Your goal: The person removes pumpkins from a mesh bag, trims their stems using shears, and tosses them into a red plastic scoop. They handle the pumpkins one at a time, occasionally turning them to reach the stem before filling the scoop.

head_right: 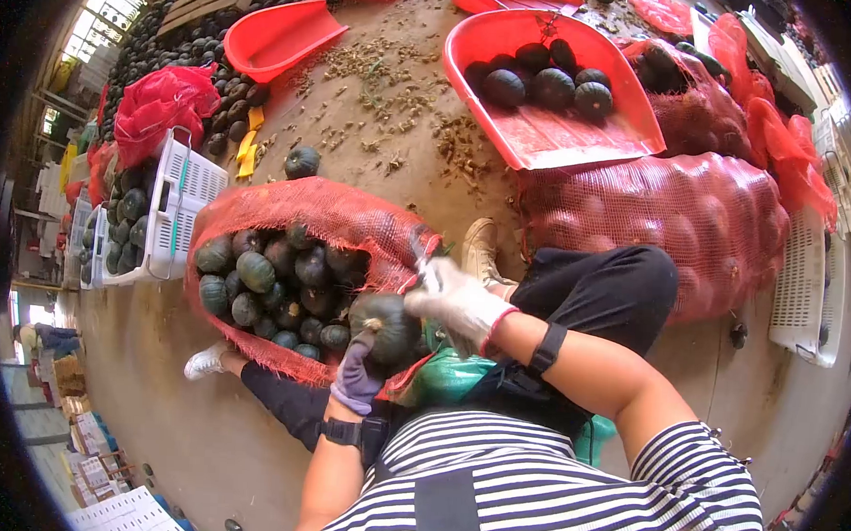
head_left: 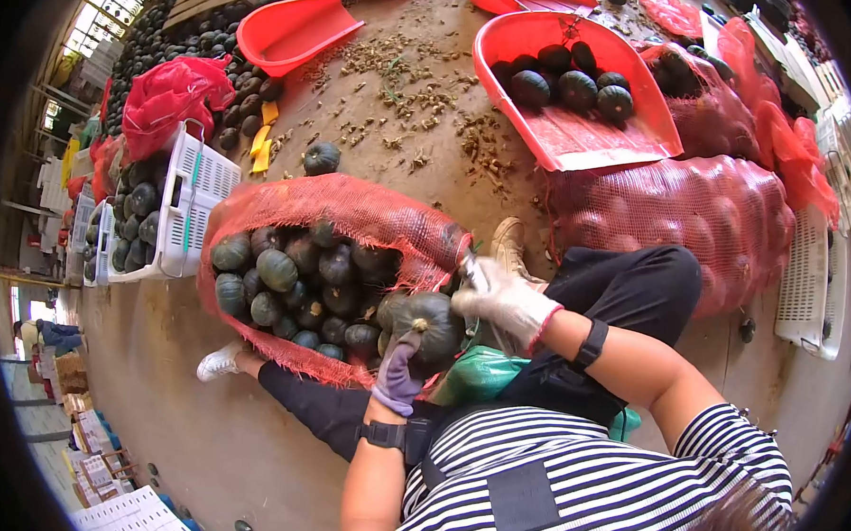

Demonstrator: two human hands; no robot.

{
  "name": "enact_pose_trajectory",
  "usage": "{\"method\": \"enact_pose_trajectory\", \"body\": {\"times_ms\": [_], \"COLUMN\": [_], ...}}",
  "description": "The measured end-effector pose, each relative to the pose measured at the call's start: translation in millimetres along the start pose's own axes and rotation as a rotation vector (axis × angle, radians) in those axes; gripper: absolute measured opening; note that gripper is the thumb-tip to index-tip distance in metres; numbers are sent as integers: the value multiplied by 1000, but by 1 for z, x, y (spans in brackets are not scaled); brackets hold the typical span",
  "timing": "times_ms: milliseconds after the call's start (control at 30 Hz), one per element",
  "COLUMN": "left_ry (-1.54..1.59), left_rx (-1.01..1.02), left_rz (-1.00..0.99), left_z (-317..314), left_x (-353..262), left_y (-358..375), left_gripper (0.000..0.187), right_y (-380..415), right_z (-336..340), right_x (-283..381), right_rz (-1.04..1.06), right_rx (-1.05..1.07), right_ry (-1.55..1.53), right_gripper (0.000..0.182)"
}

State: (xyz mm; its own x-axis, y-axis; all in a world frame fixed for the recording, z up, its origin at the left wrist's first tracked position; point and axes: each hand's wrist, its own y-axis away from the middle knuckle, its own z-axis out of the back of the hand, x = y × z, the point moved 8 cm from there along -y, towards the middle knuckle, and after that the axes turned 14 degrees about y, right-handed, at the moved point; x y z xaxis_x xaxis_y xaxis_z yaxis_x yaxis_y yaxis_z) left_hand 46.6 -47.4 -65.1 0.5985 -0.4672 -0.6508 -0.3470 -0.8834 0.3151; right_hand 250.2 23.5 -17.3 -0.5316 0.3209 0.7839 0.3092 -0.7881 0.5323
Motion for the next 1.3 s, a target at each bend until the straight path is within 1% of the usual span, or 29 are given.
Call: {"method": "enact_pose_trajectory", "body": {"times_ms": [33, 67, 100, 133, 167, 200, 233, 267, 333, 400, 433, 467, 500, 533, 567, 600, 667, 733, 767, 800, 867, 900, 967, 1000, 1033, 1133, 1200, 1267, 1300], "left_ry": [-227, -53, 149, -124, -160, -47, 14, -96, -306, -862, -1481, -1276, -1079, -1355, -1313, -1809, -1808, -915, -448, -256, 230, 414, 294, 353, 411, 218, 153, 127, 173], "left_rx": [155, -2, -216, -275, -308, -387, -355, -298, -209, -342, -392, -336, -321, -335, -222, -195, -280, -371, -326, -177, -336, -285, -231, -201, -171, -122, -101, 65, 121], "left_rz": [-141, 142, 388, 352, 213, -55, -284, -424, -721, -820, -402, -209, -20, 127, 251, -472, -591, 0, -51, -9, 152, 182, 58, 51, 46, 145, 101, 15, -56], "left_z": [-9, 13, 15, 22, 21, 17, -13, -16, -27, -38, -45, -32, -19, 37, 83, 72, 63, 115, 110, 87, 92, 72, 40, 24, 7, -32, -76, -139, -164], "left_x": [-7, 7, 9, -24, -74, -140, -211, -250, -324, -315, -269, -215, -159, -108, -47, -27, -26, -21, -22, -28, -19, -20, -33, -34, -35, -40, -48, -68, -85], "left_y": [-3, 0, 9, 6, -2, -8, -14, -15, -11, -31, -72, -77, -79, -83, -86, -72, -64, -72, -55, -46, -8, 2, 8, 5, 1, -33, -76, -117, -120], "left_gripper": [56, 55, 54, 56, 57, 55, 48, 41, 32, 27, 26, 31, 40, 59, 68, 66, 64, 63, 47, 47, 56, 61, 65, 69, 73, 80, 73, 60, 59], "right_y": [6, 15, 2, -12, -2, 2, 4, 5, 1, -18, -13, -16, -23, -31, -37, -35, -24, -13, -12, -15, -23, -9, -10, -11, -16, -22, -22, -24, -36], "right_z": [25, 51, 58, 63, 78, 85, 90, 95, 90, 79, 77, 74, 71, 69, 68, 67, 71, 79, 80, 80, 74, 72, 61, 61, 60, 57, 56, 56, 54], "right_x": [0, -1, -21, -40, -35, -37, -40, -39, -34, -41, -29, -32, -38, -47, -58, -61, -55, -49, -46, -49, -57, -30, -24, -20, -27, -36, -38, -44, -62], "right_rz": [-99, -194, -161, -130, -120, -50, -23, 12, -31, -76, -81, -81, -82, -82, -75, -101, -146, -140, -132, -137, -147, -120, -106, -93, -114, -113, -87, -104, -65], "right_rx": [-162, -321, -319, -318, -465, -542, -562, -575, -567, -513, -475, -480, -487, -496, -527, -511, -487, -532, -550, -517, -450, -403, -363, -351, -380, -352, -361, -333, -335], "right_ry": [-56, -108, -333, -560, -687, -840, -824, -802, -758, -722, -714, -656, -595, -531, -447, -421, -373, -424, -450, -461, -491, -647, -643, -634, -532, -566, -713, -845, -816], "right_gripper": [53, 51, 45, 39, 28, 30, 31, 33, 39, 41, 43, 44, 46, 47, 43, 41, 37, 33, 32, 41, 61, 45, 40, 37, 34, 30, 27, 26, 26]}}
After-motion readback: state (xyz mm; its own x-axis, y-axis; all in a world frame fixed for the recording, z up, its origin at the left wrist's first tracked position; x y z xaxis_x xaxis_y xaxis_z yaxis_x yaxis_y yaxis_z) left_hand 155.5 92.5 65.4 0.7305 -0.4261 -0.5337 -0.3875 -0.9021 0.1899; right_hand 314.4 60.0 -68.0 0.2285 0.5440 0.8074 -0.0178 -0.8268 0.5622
